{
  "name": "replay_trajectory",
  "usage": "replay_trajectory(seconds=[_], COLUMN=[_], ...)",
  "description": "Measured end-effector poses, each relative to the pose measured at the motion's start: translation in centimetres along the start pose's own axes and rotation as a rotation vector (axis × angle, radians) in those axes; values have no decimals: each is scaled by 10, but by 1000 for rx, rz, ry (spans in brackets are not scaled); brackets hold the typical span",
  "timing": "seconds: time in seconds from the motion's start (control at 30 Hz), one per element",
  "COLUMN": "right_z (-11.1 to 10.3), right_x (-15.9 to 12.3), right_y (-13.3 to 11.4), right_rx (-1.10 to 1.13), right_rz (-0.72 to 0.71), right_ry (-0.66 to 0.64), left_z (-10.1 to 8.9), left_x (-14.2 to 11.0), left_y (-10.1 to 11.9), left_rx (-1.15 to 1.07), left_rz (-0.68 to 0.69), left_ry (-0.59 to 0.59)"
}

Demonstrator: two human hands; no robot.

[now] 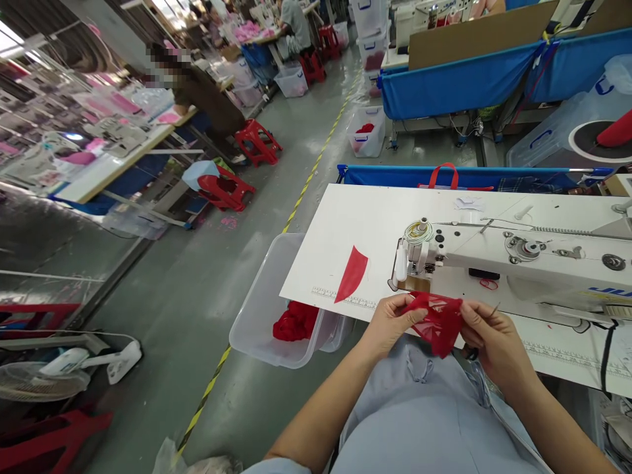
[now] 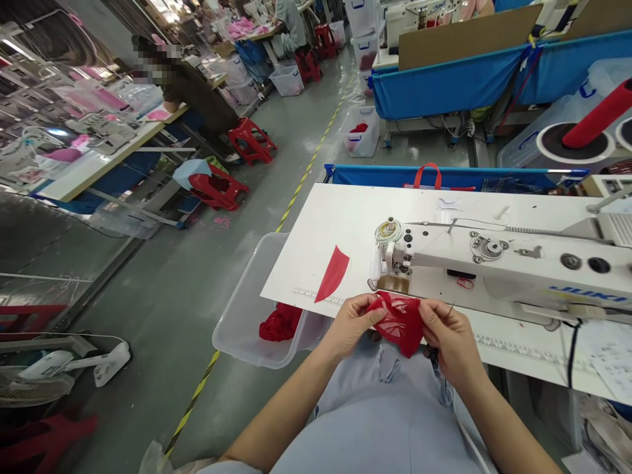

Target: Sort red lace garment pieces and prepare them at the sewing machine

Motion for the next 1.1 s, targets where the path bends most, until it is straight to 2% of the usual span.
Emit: replay_trajectory(seconds=[0.07, 0.13, 0.2, 0.3, 0.4, 0.5, 0.57, 0.7, 0.87, 0.97, 1.03, 1.1], right_z=[-1, -2, -2, -5, -11, -13, -12, -8, -8, -10, -13, -14], right_x=[1, 3, 3, 2, 5, 10, 14, 15, 12, 14, 17, 20], right_y=[1, 1, 2, 8, 14, 11, 6, -2, -3, 0, 2, 6], right_rx=[105, 139, 144, 100, 61, 104, 111, 21, -58, -111, -148, -171], right_rz=[67, 65, 92, 210, 247, 163, 115, 140, 152, 107, 51, 13], right_ry=[35, 37, -34, -189, -250, -251, -243, -285, -375, -246, -96, -3], left_z=[3, 9, 15, 23, 27, 27, 27, 27, 25, 21, 19, 18], left_x=[1, 2, 5, 8, 11, 12, 12, 11, 9, 8, 8, 8], left_y=[-3, -7, -8, -10, -11, -11, -8, 4, 10, 9, 7, 4], left_rx=[-106, -193, -231, -252, -233, -114, 64, 398, 380, 253, 71, -151], left_rz=[-39, -59, -27, 25, 13, -12, 6, 114, 78, 41, -24, -98], left_ry=[-23, -30, -17, -18, -48, -113, -154, -166, -200, -165, -159, -163])
Point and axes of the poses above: each hand's wrist, its own x-axis towards the middle knuckle, its own z-axis out of the palm, y = z × x, the point moved 2 cm from there along x, towards the middle knuckle, and after that the axes turned 5 degrees about -z, right-handed, at the moved point
